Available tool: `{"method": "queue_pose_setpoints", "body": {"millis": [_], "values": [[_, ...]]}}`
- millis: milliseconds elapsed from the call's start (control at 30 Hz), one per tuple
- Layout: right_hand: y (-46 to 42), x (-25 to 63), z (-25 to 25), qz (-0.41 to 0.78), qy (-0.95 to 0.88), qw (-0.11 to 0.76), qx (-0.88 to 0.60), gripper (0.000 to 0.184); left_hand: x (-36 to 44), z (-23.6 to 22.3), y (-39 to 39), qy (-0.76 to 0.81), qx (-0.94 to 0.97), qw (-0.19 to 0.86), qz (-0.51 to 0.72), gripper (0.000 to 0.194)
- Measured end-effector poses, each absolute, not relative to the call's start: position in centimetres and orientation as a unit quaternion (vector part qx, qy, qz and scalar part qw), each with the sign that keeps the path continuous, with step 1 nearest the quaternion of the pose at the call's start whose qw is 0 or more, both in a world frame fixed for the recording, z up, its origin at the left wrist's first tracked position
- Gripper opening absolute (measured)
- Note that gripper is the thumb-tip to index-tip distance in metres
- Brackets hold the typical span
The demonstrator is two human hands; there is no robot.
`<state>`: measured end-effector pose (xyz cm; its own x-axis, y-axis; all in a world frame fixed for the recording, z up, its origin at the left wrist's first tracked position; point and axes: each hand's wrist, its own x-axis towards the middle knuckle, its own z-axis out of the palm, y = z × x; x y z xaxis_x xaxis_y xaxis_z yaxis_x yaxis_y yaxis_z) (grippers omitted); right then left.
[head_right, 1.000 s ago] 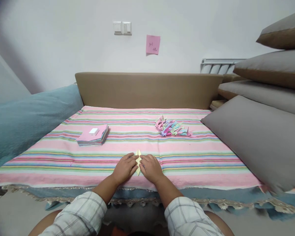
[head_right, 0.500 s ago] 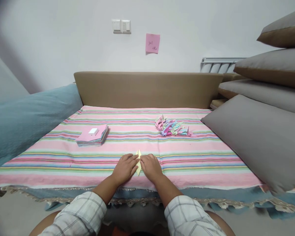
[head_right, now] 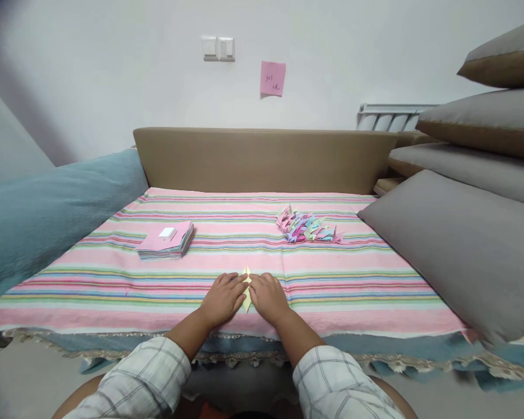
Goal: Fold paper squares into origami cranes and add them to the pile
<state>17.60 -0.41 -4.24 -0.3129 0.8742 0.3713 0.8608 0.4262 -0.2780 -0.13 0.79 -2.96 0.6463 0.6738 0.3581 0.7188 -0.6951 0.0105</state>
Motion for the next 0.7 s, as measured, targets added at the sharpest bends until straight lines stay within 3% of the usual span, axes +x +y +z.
{"method": "queue_pose_setpoints", "body": {"millis": [200,467,700], "values": [[0.5,17.2,-3.0,0.082,-0.786,0.226,-0.569,0.022,-0.1,-3.1,0.4,-0.422,-0.887,0.045,-0.179,0.031],[0.9,16.5,-3.3,0.027,-0.787,0.190,-0.587,0.036,-0.3,-3.0,0.3,-0.430,-0.885,0.019,-0.180,0.034],[1.6,16.6,-2.8,0.025,-0.812,0.176,-0.556,0.036,-0.3,-2.9,0.4,-0.433,-0.883,0.002,-0.181,0.033]]}}
